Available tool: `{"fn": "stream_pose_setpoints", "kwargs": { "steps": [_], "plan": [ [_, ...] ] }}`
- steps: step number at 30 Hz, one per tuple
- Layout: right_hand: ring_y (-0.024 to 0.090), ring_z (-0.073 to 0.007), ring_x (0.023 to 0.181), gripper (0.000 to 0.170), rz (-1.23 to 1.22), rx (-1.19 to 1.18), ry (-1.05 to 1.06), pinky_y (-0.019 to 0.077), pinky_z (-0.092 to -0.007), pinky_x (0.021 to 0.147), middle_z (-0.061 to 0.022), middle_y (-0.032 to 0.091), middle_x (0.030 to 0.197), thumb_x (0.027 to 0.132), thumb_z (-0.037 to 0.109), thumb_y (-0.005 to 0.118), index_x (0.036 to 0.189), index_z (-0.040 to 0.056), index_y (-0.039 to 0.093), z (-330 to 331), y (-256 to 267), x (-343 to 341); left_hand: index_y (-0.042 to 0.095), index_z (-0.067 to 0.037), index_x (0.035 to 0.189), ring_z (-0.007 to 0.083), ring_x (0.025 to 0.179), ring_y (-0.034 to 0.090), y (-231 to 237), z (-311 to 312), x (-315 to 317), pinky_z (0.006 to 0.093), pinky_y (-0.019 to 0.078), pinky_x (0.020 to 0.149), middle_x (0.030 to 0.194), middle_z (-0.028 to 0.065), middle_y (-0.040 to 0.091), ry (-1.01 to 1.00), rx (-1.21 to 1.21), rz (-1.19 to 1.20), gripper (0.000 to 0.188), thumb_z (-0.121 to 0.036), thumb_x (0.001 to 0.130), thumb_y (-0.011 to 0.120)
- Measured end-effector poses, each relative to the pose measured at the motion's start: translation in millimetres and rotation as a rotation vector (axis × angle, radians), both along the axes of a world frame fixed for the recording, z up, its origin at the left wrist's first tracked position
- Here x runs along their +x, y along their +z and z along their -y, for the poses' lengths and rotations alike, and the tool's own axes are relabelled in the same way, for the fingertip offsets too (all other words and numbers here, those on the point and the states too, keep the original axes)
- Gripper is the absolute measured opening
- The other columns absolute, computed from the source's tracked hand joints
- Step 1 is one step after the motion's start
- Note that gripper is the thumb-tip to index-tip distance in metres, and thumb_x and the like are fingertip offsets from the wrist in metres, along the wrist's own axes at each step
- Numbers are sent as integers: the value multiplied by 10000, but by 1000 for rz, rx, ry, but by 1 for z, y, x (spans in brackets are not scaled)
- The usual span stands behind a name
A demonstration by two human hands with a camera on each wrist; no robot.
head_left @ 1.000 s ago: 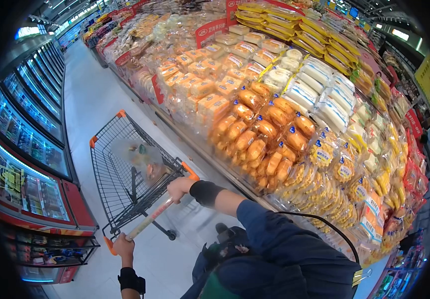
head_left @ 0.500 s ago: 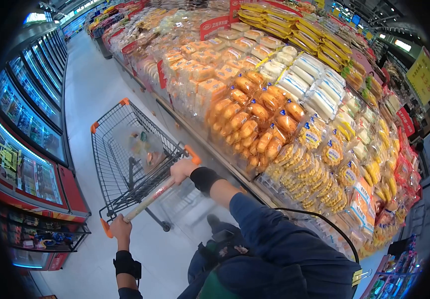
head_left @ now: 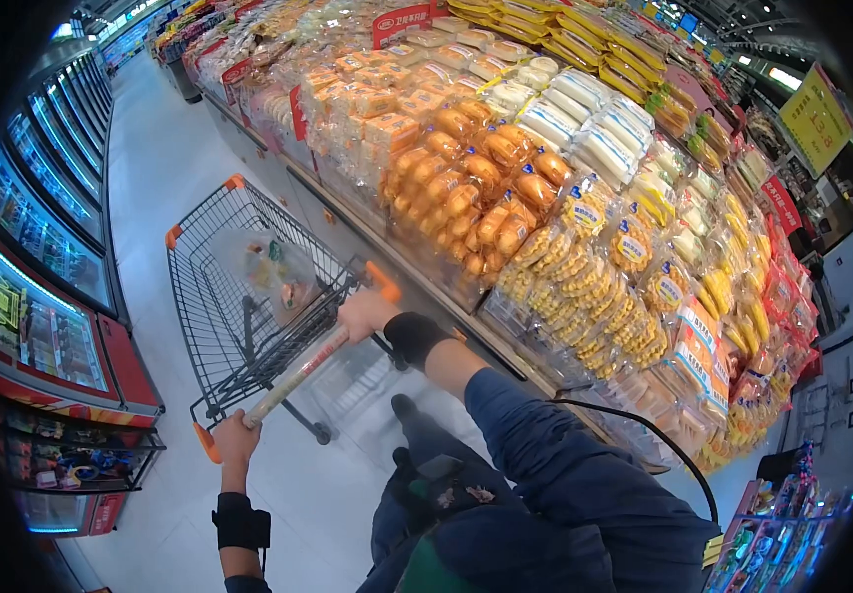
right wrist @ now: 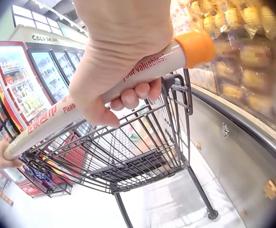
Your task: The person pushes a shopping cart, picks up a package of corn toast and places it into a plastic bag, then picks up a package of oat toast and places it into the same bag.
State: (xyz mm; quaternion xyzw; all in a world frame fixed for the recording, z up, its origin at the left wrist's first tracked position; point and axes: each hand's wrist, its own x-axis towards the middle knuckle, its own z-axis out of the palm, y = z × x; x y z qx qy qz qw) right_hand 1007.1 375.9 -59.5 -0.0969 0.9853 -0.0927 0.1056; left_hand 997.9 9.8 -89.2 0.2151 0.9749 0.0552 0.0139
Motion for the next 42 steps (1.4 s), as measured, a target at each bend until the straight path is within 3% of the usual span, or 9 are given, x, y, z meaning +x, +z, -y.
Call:
{"fn": "stream_pose_setpoints", "kwargs": {
  "steps": [4, 11, 18, 25, 33, 42],
  "plan": [
    [625, -304, 675, 205, -47, 28, -2, 500, -407, 590, -106, 638, 675, 565, 243, 610, 705, 111, 681, -1, 1, 23, 567, -52, 667, 342, 619, 588, 3, -7, 11, 434, 465, 571, 604, 157, 583, -69, 22, 118, 230, -278, 673, 610],
    [622, -303, 623, 214, -125, 81, -49, 497, -402, 540, -114, 624, 633, 535, 224, 619, 671, 68, 671, -5, 1, 58, 563, -50, 795, 348, 606, 593, 1, -24, 39, 435, 465, 560, 614, 160, 598, -167, 14, 35, 320, -352, 704, 619],
    [619, -290, 598, 191, -201, 86, -76, 486, -397, 506, -98, 620, 617, 518, 225, 630, 646, 87, 666, -11, -8, 86, 576, -40, 756, 358, 597, 594, 14, -64, 67, 438, 466, 553, 600, 179, 589, -209, -1, 85, 400, -439, 734, 590],
    [625, -280, 652, 165, -179, 44, -78, 494, -389, 572, -95, 626, 641, 541, 215, 628, 646, 93, 666, -20, -13, 113, 604, -24, 804, 381, 626, 595, 10, -74, 93, 450, 474, 587, 618, 199, 591, -197, -12, 91, 488, -506, 741, 576],
    [612, -289, 621, 148, -228, -45, -11, 486, -377, 587, -102, 612, 609, 535, 203, 630, 622, 87, 657, -39, -16, 150, 553, -11, 705, 395, 582, 575, 11, -88, 130, 456, 452, 543, 562, 207, 557, -231, 19, 112, 452, -457, 773, 572],
    [605, -285, 601, 154, -264, -31, 2, 483, -379, 570, -95, 608, 609, 491, 196, 638, 601, 88, 644, -62, -18, 188, 518, -16, 694, 393, 552, 560, 11, -112, 170, 455, 436, 512, 546, 201, 540, -237, 50, 146, 392, -390, 811, 535]
  ]
}}
